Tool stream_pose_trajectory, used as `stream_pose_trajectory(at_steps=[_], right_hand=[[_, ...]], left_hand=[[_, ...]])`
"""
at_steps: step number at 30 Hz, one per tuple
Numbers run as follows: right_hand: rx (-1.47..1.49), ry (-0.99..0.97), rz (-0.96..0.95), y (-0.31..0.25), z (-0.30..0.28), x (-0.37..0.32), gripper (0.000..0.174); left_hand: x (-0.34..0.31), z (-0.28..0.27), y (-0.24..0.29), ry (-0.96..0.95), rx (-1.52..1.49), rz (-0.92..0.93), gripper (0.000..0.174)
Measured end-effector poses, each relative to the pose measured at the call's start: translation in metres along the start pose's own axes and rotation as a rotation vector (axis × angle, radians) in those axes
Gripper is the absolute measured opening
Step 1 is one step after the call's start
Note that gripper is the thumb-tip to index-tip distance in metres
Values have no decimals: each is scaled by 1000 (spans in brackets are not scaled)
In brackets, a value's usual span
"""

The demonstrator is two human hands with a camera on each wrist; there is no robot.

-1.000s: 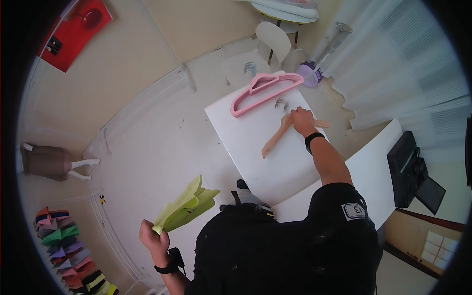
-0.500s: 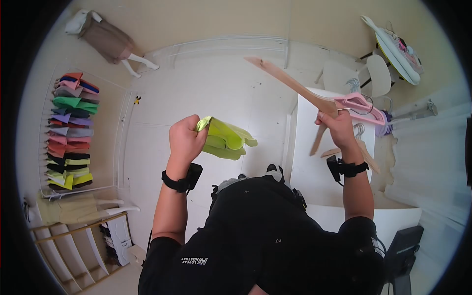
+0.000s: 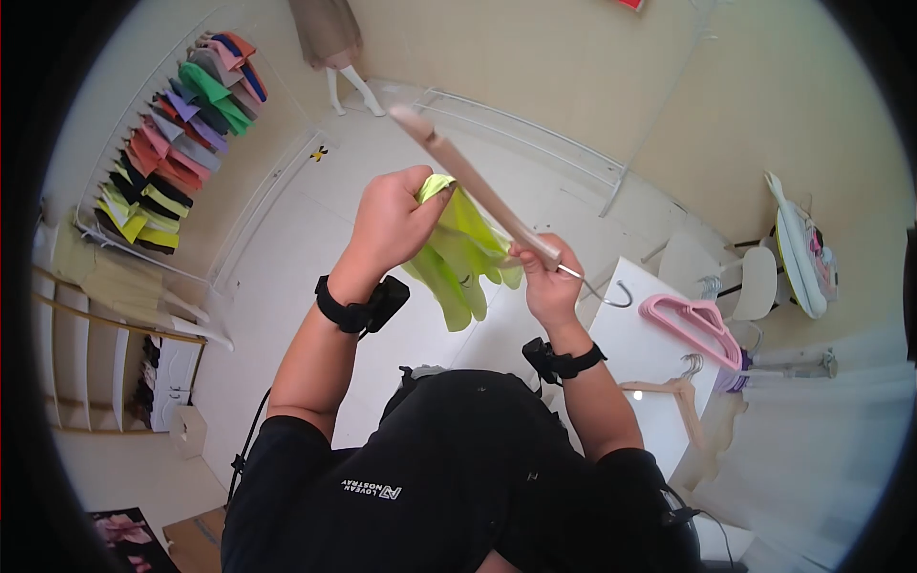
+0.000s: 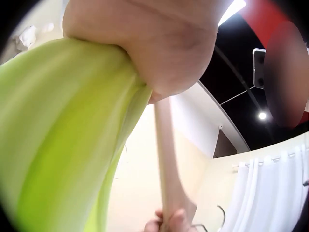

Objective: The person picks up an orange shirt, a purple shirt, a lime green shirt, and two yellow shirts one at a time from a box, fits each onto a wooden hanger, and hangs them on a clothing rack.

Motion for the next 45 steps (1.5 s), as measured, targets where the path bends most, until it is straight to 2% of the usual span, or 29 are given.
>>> stream_pose_trajectory(at_steps=[2, 6, 8, 9, 10, 12, 17, 20, 22, 24, 26, 28, 30, 31, 33, 36, 38, 39, 41, 45], right_hand=[[-322, -37, 118, 35, -17, -15, 21], [-449, -69, 104, 27, -27, -16, 21], [-186, 48, 138, 12, -30, -9, 23], [-115, 107, 137, -1, -26, -3, 30], [-114, 104, 137, -13, -19, 4, 30], [161, 61, 2, -46, -4, 23, 39], [196, -25, -135, -94, 30, 55, 43], [219, -86, -161, -84, 47, 62, 44], [353, -145, -179, -56, 61, 60, 32], [301, -180, -59, -14, 72, 48, 30], [113, -165, 152, 37, 64, 20, 28], [-19, -212, 233, 52, 60, -4, 21], [-120, -239, 177, 53, 54, -14, 18], [-119, -248, 183, 54, 51, -16, 18], [-316, -311, 83, 44, 50, -15, 16], [-384, -335, 90, 35, 52, -10, 14], [-455, -374, 81, 31, 53, -7, 13], [-517, -412, 77, 28, 55, -7, 12], [-578, -438, 101, 18, 60, -6, 10], [-709, -513, 143, 15, 68, -6, 10]], left_hand=[[2, -15, -13, 97, -93, -30, 24], [6, -34, -29, 165, -78, -49, 23], [7, -33, -30, 145, -116, -48, 23], [8, -34, -29, 151, -115, -49, 23], [8, -31, -26, 105, -64, -41, 23], [8, -28, -22, 58, -12, -33, 24], [5, -30, -16, 11, 30, -9, 24], [0, -34, -14, -28, 36, -25, 24], [-3, -41, -16, 0, 15, -20, 22], [-8, -48, -20, 30, -5, -16, 21], [-12, -68, -28, 185, -101, -41, 18], [-17, -87, -40, 254, -114, -49, 17], [-22, -98, -54, 308, -127, -61, 16], [-25, -98, -63, 284, -83, -84, 15], [-29, -97, -75, 262, -44, -109, 14], [-31, -93, -95, 209, 45, -179, 13], [-33, -101, -95, 294, 210, -8, 14], [-34, -102, -101, 297, 202, -7, 14], [-35, -98, -116, 192, 247, -78, 17], [-41, -95, -130, 91, 385, -87, 18]])
Point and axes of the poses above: each hand's wrist, its own x-axis towards the middle knuckle, its own z-axis out of the palm, y = z × x, the point moved 8 cm from there along x, towards the middle knuckle, and after that the axes turned 3 degrees about y, right-handed, at the moved point
